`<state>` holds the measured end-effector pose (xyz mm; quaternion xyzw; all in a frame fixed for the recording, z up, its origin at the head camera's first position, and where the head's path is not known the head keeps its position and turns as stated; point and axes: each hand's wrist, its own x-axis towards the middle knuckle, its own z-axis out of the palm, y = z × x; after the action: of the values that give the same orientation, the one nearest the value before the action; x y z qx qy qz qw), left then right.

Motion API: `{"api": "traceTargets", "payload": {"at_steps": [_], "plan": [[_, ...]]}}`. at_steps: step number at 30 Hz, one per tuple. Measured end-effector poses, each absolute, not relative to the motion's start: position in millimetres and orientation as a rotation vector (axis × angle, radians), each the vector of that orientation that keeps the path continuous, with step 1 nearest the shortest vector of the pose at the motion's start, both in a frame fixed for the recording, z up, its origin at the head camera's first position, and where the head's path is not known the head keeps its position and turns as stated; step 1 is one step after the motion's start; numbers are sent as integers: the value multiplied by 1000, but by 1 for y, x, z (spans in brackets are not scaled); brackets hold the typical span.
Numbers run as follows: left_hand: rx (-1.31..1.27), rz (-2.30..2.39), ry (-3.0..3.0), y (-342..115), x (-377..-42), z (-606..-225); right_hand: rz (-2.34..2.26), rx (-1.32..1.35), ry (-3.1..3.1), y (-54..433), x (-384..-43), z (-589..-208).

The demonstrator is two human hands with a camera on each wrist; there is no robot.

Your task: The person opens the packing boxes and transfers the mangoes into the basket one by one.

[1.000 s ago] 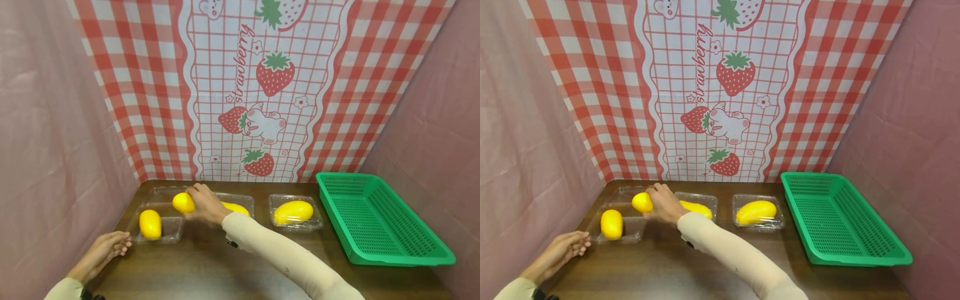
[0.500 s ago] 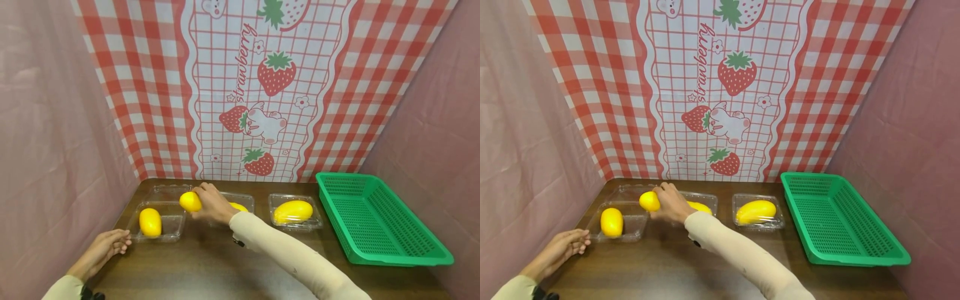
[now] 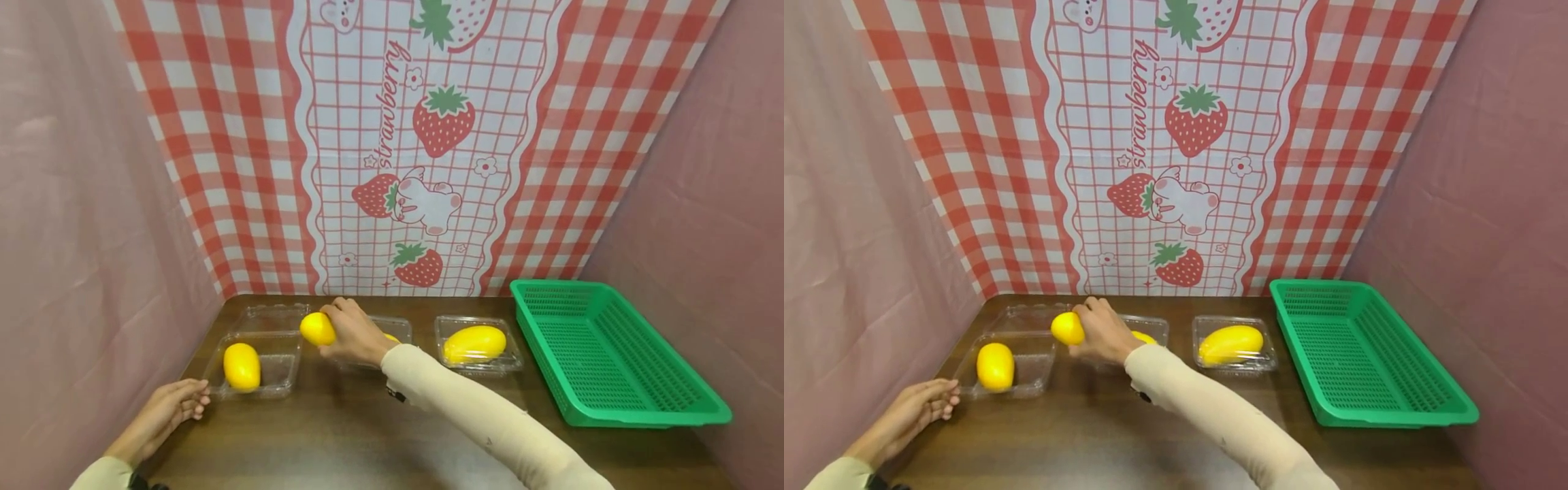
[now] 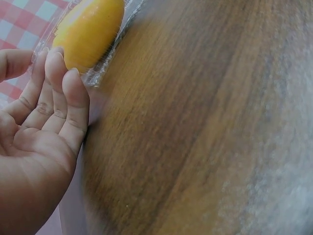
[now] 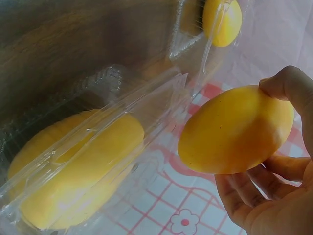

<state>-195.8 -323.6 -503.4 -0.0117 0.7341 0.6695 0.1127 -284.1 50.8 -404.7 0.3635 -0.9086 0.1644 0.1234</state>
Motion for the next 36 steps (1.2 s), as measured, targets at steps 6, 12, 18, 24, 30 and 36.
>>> {"api": "traceTargets", "payload": {"at_steps": [6,12,18,24,30,36], "plan": [[18,2000,2143,-324,-198,-506,484,1043,-2678,56,-284,-407],[15,2000,2149,-323,-198,-505,498,1034,-2684,67,-284,-406],[-14,2009,2151,-322,-198,-504,523,1004,-2704,80,-287,-405],[-16,2001,2155,-322,-197,-503,528,985,-2705,90,-288,-408],[-28,1990,2164,-322,-195,-504,518,978,-2698,98,-289,-407],[-61,2002,2165,-321,-196,-504,524,946,-2702,106,-289,-404]]}}
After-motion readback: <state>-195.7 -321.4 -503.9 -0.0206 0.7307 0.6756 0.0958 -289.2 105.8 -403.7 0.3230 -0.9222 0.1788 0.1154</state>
